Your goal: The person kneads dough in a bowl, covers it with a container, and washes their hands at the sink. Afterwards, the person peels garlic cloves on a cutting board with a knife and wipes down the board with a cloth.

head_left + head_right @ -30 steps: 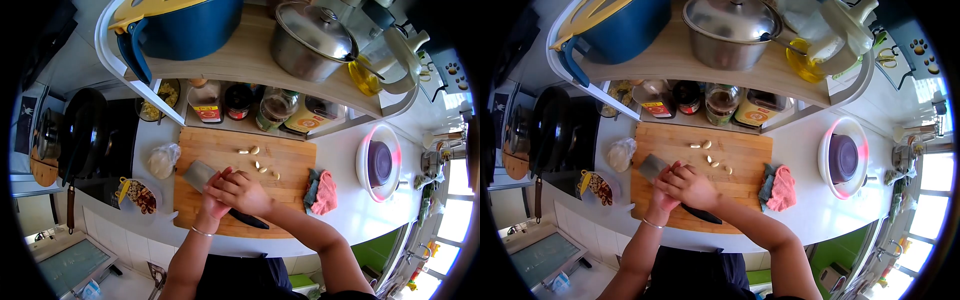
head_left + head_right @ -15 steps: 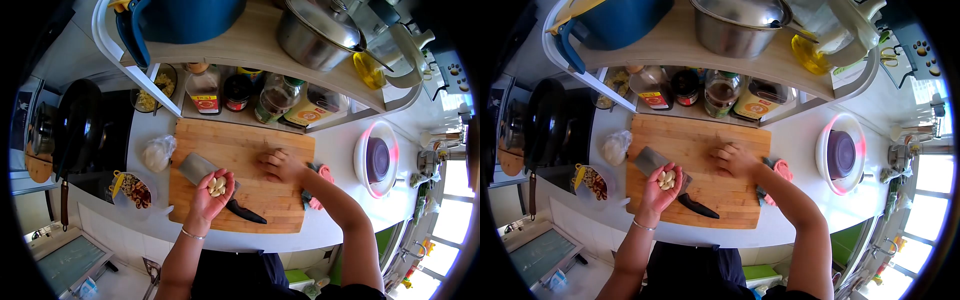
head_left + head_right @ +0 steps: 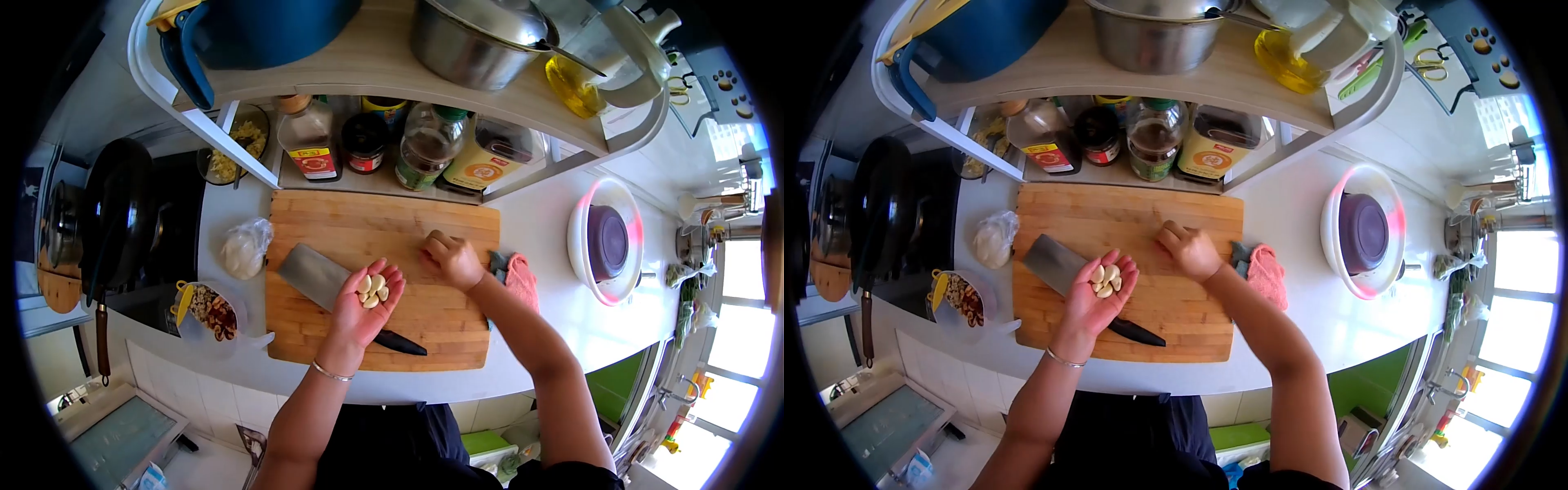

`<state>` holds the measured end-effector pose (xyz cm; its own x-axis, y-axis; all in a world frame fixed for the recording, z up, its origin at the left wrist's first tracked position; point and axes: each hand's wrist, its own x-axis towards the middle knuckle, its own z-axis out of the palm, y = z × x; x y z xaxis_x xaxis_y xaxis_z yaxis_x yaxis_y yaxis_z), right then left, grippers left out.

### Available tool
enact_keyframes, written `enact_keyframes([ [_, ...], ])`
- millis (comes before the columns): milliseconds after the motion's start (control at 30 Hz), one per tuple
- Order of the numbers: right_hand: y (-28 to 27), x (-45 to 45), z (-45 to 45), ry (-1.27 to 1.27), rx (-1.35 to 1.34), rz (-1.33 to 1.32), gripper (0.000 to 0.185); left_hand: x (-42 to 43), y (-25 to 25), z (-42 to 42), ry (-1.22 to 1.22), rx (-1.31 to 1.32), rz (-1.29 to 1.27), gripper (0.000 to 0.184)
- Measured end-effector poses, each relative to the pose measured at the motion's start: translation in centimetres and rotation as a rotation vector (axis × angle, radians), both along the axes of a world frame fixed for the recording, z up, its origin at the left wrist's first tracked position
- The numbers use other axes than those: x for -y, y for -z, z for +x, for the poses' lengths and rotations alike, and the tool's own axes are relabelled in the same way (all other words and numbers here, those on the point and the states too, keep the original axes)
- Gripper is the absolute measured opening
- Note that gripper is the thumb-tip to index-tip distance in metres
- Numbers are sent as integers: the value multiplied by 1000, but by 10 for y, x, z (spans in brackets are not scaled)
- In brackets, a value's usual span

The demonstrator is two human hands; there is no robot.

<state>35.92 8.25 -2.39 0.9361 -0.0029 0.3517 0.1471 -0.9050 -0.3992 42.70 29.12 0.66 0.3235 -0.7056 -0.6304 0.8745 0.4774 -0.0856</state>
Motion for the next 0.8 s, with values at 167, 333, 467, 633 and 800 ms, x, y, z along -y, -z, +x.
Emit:
enact_keyframes([
  [167,-46,-66,4,-115,106,84,19,16,19,-11,73,41,-168,23],
  [333,-38,-44,-13,-37,121,162,19,6,21,-8,81,30,-218,22],
  [467,-21,0,-11,329,-87,259,21,-11,10,6,39,43,-123,19],
  [633,-23,-30,-4,171,-234,368,27,-28,1,15,-48,-75,-159,21],
  [800,-10,-54,0,79,-302,107,31,-27,-4,16,-29,-48,-138,26],
])
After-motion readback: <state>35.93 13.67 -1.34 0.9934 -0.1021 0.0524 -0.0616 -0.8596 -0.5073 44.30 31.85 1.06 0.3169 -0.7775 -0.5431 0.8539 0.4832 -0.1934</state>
